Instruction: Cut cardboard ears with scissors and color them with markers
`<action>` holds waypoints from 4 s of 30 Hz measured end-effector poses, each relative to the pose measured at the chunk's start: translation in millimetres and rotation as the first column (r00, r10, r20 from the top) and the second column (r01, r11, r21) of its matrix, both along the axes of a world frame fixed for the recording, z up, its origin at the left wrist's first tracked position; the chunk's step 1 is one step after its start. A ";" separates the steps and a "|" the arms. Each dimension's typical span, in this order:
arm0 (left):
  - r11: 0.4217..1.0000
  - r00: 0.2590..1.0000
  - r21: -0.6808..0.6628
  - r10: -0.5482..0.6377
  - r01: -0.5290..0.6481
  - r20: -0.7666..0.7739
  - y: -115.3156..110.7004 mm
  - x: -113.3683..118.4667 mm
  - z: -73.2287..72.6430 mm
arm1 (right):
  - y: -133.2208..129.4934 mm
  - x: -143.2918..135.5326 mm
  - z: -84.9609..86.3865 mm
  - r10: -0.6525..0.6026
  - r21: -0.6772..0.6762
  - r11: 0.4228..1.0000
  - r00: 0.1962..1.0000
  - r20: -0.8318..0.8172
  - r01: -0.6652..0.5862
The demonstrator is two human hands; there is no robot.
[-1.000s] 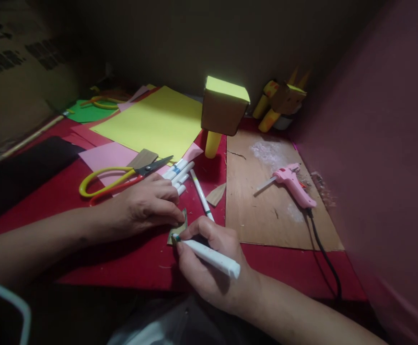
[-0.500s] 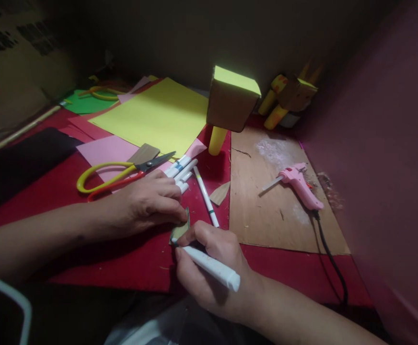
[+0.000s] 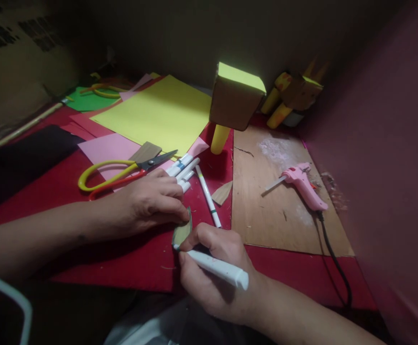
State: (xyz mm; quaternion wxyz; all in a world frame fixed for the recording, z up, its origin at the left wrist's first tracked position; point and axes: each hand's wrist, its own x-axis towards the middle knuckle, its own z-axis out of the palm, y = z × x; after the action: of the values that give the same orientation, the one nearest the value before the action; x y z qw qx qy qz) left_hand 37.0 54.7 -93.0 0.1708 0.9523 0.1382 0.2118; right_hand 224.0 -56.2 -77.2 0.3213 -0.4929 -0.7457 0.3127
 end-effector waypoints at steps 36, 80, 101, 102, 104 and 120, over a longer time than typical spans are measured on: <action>1.000 1.000 -0.007 -0.002 0.002 -0.020 -0.8 -0.3 1.7 | 0.3 -1.3 1.4 -0.042 -0.060 0.997 0.999 -0.005 0.042; 0.992 0.991 0.002 0.126 -0.126 0.044 3.0 -6.8 3.9 | 11.7 -4.6 5.8 -0.165 -0.010 0.986 0.986 -0.021 0.165; 0.994 0.995 0.081 0.080 -0.075 -0.062 2.0 -2.8 3.4 | 10.9 -5.1 1.6 -0.107 0.089 0.991 0.993 0.041 0.103; 0.994 0.995 0.077 0.078 -0.073 -0.066 2.0 -2.7 3.6 | 11.3 -5.4 1.7 -0.105 0.091 0.991 0.993 0.048 0.100; 0.995 0.995 0.068 0.076 -0.071 -0.065 2.1 -2.5 4.0 | 12.3 -5.7 2.1 -0.096 0.097 0.991 0.994 0.054 0.090; 0.995 0.996 0.055 0.086 -0.085 -0.025 0.6 -2.5 1.6 | 12.1 -4.2 5.0 0.007 0.055 0.998 1.000 0.018 -0.008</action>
State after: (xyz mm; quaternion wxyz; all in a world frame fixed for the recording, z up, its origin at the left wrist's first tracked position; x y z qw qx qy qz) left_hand 34.5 55.3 -91.4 0.1339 0.9526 0.1754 0.2097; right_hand 219.8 -44.1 -72.2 0.3272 -0.4838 -0.7586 0.2888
